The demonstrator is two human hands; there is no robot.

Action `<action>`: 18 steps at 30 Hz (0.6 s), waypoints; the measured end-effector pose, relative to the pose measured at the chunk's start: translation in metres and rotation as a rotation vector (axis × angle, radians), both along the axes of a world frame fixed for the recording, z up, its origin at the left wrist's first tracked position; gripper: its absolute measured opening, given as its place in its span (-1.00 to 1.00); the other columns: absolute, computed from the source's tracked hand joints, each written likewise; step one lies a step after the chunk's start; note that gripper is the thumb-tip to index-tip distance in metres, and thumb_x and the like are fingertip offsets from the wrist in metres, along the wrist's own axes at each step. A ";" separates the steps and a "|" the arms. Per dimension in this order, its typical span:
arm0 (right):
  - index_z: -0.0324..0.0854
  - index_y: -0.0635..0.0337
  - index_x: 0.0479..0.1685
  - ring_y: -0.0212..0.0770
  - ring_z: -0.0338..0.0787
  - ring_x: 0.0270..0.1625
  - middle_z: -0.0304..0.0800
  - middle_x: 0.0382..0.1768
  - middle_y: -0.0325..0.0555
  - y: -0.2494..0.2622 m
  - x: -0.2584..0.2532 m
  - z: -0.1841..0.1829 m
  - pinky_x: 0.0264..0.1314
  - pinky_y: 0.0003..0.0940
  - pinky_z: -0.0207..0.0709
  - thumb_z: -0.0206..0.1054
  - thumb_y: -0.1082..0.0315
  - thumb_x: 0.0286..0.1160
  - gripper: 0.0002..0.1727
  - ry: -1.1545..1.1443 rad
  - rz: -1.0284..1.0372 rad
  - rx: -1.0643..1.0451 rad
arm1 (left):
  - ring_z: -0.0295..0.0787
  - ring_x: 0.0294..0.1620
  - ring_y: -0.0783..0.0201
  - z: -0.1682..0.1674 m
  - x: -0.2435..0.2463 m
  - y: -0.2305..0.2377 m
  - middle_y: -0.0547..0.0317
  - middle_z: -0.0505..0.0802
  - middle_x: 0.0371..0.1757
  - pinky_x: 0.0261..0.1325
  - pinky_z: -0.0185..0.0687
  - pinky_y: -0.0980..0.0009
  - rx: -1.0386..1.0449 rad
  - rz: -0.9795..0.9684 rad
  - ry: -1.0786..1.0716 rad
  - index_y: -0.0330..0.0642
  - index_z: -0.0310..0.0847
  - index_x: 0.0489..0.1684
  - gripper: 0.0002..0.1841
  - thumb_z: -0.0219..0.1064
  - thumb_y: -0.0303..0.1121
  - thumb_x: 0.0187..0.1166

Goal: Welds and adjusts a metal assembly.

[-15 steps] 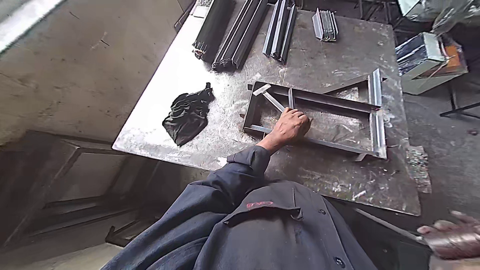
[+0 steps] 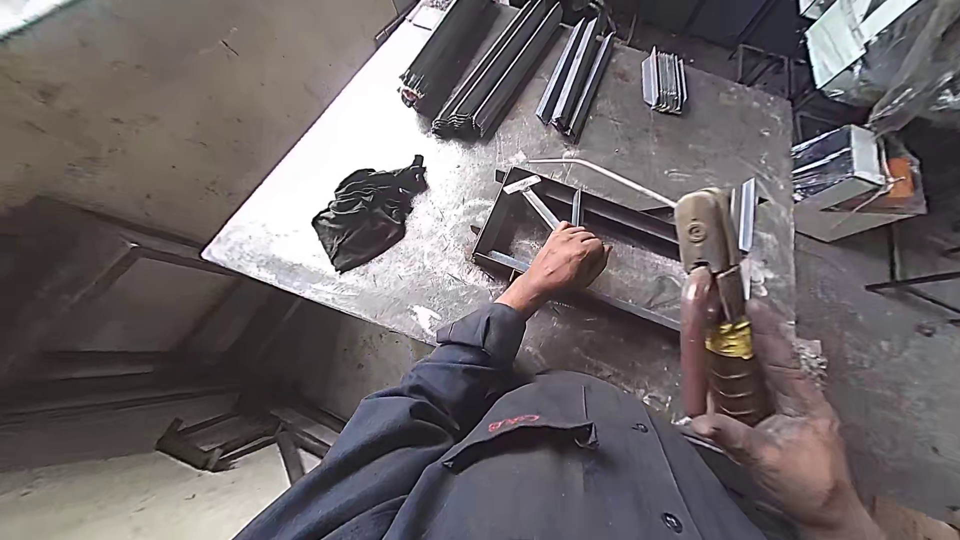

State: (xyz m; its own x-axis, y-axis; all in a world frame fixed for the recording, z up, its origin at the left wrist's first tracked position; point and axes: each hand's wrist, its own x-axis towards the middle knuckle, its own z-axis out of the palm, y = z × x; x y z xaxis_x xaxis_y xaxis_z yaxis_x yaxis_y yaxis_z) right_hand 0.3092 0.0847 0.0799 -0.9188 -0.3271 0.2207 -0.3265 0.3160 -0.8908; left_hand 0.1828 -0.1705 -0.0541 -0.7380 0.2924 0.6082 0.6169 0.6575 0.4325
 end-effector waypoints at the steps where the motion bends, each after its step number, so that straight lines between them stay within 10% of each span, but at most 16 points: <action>1: 0.18 0.21 0.81 -0.49 0.76 0.17 0.62 0.49 -0.22 -0.001 -0.005 -0.003 0.19 -0.55 0.72 0.71 -0.30 -0.02 0.31 -0.004 0.013 0.025 | 0.79 -0.28 0.15 -0.001 -0.001 0.000 0.12 0.79 -0.50 0.08 0.60 0.14 -0.002 0.001 0.007 -0.18 0.65 -0.63 -0.65 0.20 -0.31 0.66; 18: 0.42 0.09 0.71 -0.54 0.74 0.23 0.80 0.30 -0.10 -0.015 -0.048 -0.029 0.33 -0.58 0.63 0.68 -0.38 -0.04 0.19 0.144 0.103 0.281 | 0.83 -0.25 0.13 0.010 0.002 -0.003 0.08 0.85 -0.44 0.03 0.61 0.09 0.047 -0.036 0.000 -0.21 0.74 -0.55 -0.74 0.29 -0.33 0.55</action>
